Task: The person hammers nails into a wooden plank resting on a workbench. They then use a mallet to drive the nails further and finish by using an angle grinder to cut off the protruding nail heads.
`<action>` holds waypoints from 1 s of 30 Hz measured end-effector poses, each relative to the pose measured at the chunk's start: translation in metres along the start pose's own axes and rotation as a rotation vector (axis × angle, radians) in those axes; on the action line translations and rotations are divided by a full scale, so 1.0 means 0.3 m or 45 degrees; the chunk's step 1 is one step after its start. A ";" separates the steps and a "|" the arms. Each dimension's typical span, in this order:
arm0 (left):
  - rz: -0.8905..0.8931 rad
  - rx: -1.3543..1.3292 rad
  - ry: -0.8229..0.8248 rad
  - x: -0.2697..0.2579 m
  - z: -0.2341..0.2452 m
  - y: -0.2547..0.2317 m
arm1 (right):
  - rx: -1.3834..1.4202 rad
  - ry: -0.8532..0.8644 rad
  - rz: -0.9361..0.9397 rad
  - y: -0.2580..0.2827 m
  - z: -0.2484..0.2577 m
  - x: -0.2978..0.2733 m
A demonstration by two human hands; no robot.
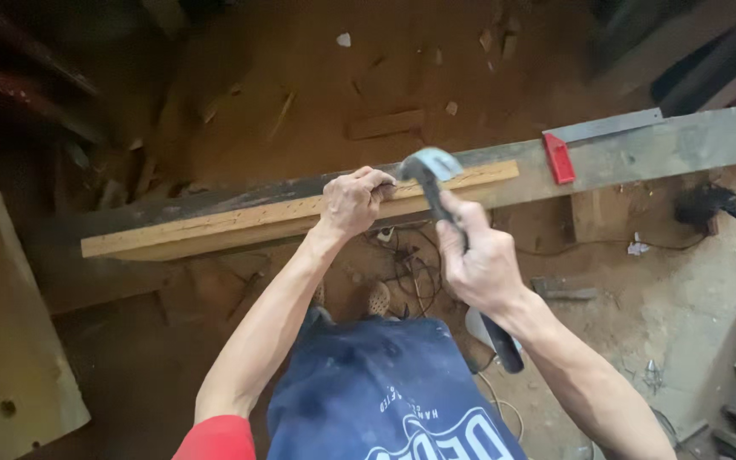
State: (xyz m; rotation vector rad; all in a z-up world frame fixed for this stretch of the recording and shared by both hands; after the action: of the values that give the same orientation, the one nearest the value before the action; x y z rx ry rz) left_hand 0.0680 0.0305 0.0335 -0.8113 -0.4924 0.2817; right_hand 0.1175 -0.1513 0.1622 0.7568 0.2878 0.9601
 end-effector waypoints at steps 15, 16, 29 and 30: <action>0.048 0.121 0.065 -0.016 -0.017 -0.025 | 0.071 0.028 -0.028 -0.041 -0.023 -0.003; 0.051 0.122 0.054 -0.018 -0.016 -0.023 | 0.082 0.070 -0.055 -0.042 -0.029 0.006; -0.027 0.058 0.012 -0.045 -0.005 -0.037 | -0.122 0.045 0.252 0.166 0.026 0.016; -0.031 0.073 0.034 -0.051 -0.006 -0.039 | -0.123 0.012 0.194 0.157 0.034 0.014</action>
State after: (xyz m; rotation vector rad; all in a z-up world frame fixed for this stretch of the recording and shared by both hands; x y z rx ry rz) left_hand 0.0565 0.0151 0.0363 -0.7518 -0.4666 0.2614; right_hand 0.0957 -0.1360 0.2024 0.6930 0.1921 1.1138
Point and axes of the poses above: each hand's wrist, its own x-axis towards the middle knuckle, its own z-axis out of the back of the hand, y = z × x, the point moved 8 cm from there along x, towards the middle knuckle, and after that the axes turned 4 degrees about y, right-handed, at the moved point
